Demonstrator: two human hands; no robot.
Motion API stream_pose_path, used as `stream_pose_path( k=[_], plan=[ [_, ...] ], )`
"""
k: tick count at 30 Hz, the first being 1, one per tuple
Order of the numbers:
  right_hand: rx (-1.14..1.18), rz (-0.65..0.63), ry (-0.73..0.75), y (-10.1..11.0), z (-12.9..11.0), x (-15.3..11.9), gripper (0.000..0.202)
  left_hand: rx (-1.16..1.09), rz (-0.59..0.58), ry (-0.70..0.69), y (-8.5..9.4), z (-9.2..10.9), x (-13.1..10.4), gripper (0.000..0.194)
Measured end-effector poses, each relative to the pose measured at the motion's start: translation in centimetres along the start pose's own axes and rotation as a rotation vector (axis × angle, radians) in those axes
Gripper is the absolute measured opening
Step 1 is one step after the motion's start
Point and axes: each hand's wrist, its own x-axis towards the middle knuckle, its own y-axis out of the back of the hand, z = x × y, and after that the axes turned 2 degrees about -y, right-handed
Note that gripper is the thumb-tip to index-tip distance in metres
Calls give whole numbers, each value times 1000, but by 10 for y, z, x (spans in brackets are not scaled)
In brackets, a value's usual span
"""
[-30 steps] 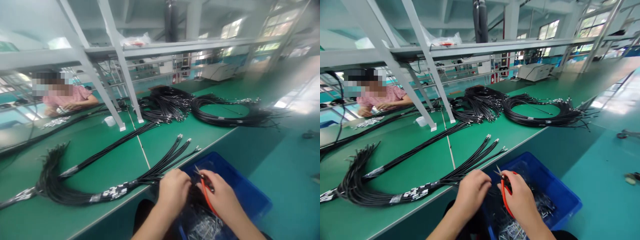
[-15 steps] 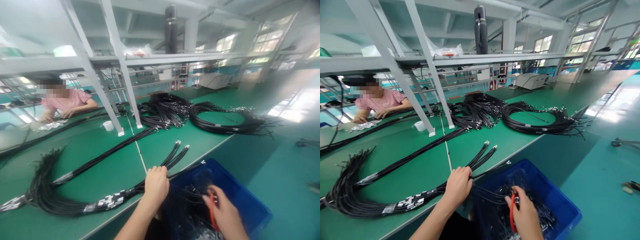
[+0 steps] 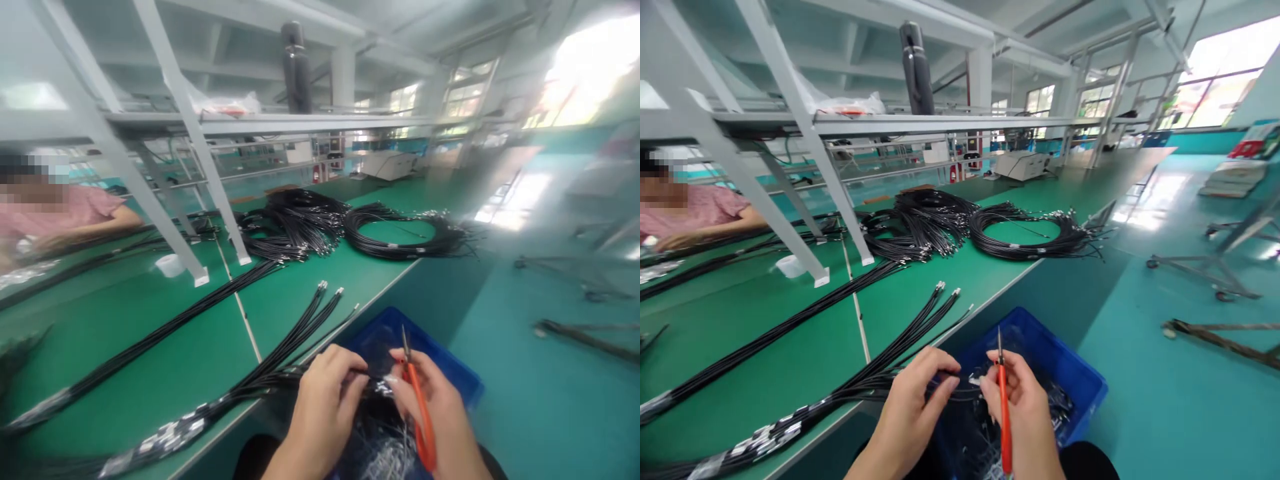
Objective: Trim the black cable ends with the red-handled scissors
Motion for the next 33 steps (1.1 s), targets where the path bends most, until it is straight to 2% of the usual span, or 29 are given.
stream_pose_path(
  k=[3,5,9,14,18,26,30,33],
  plan=[
    [-108,160,147,2,-15,-12,36,-29,8,-102,-8,9,-3,17],
    [-110,183,176,3,-22,-18,34,-72,20,-75,-10,8,-4,16],
    [46,103,105,-7,-24,-19,34,-124,31,54,-8,4,-3,6],
    [158,76,69,-20,-21,-14,34,-150,4,114,-10,5,-7,10],
    [271,28,15,-21,-23,-14,35,-191,-2,160,-13,5,-7,12],
    [325,-47,-38,-15,-18,-11,34,-282,-26,225,-14,1,-6,14],
    [443,-129,-159,-16,-17,-10,31,-459,-86,259,-12,4,-6,6],
    [525,-122,-277,-22,-13,-13,31,-656,-97,265,-13,5,-7,5]
  ],
)
